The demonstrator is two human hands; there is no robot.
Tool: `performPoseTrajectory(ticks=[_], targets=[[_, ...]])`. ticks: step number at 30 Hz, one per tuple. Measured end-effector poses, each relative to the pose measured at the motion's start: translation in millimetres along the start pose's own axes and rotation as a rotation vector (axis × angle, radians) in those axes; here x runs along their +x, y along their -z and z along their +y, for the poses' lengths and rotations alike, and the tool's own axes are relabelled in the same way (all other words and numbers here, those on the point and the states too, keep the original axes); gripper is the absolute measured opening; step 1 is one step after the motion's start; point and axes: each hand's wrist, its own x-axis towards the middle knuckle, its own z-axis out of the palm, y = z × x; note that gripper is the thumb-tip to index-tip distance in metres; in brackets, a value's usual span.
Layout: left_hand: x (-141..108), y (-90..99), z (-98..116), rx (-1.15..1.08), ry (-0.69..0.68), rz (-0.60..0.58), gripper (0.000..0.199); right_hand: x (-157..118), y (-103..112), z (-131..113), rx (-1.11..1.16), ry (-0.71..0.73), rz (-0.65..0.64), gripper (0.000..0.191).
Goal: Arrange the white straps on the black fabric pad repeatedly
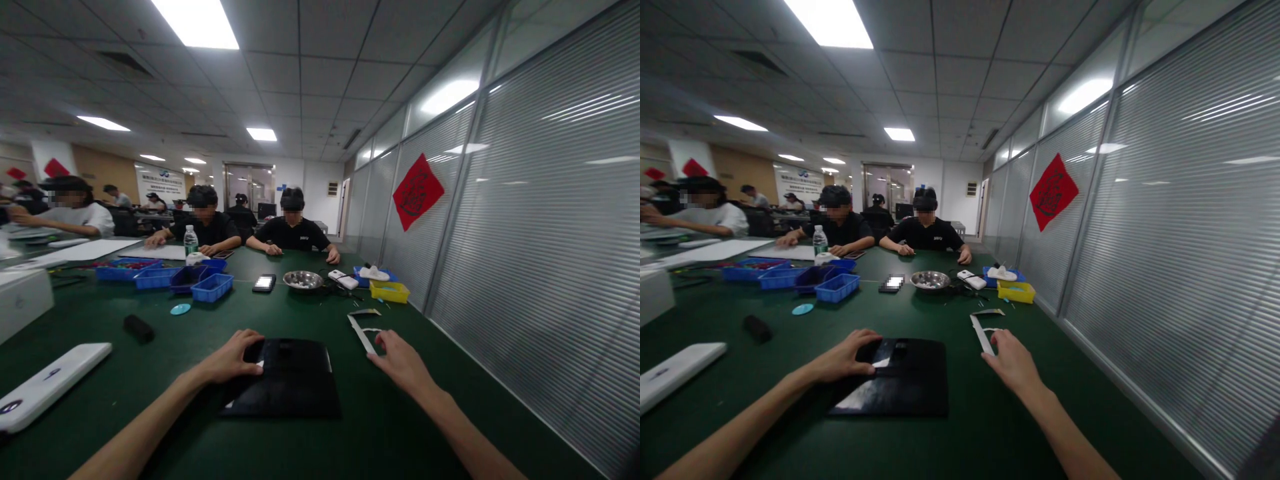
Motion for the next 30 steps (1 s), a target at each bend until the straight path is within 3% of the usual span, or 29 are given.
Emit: performPoseTrajectory(ticks=[7, 14, 16, 19, 22, 24, 27, 30], targets=[[2.6, -2.3, -4.0, 0.010, -0.011, 0.003, 0.078, -4.2, 7.9, -12.3, -0.161, 0.004, -0.107, 0.025], [1.5, -2.1, -3.6, -0.006, 0.006, 0.011, 0.080, -5.0, 10.8, -11.6, -0.198, 0.051, -0.133, 0.016], [1.3, -1.7, -2.8, -0.001, -0.007, 0.017, 0.080, -4.4, 13.0, -8.6, -0.196, 0.033, -0.085, 0.017], [0.3, -1.0, 1.5, 0.010, -0.014, 0.019, 0.080, -2.7, 19.5, -2.2, -0.143, 0.009, 0.116, 0.020], [-0.6, -0.5, 5.5, 0.016, -0.013, 0.030, 0.080, 0.2, 27.6, 1.8, 0.138, -0.015, 0.344, 0.024], [-0.6, 0.8, 5.6, 0.005, -0.021, 0.036, 0.081, 2.4, 31.1, 0.8, 0.447, -0.051, 0.386, 0.029], [0.2, 7.5, 2.9, -0.047, -0.028, 0.074, 0.078, 4.0, 30.4, -6.5, 0.916, -0.102, 0.249, 0.035], [0.6, 19.4, 2.8, -0.157, -0.061, 0.274, 0.058, 2.0, 23.8, -18.6, 1.195, -0.112, 0.010, 0.034]])
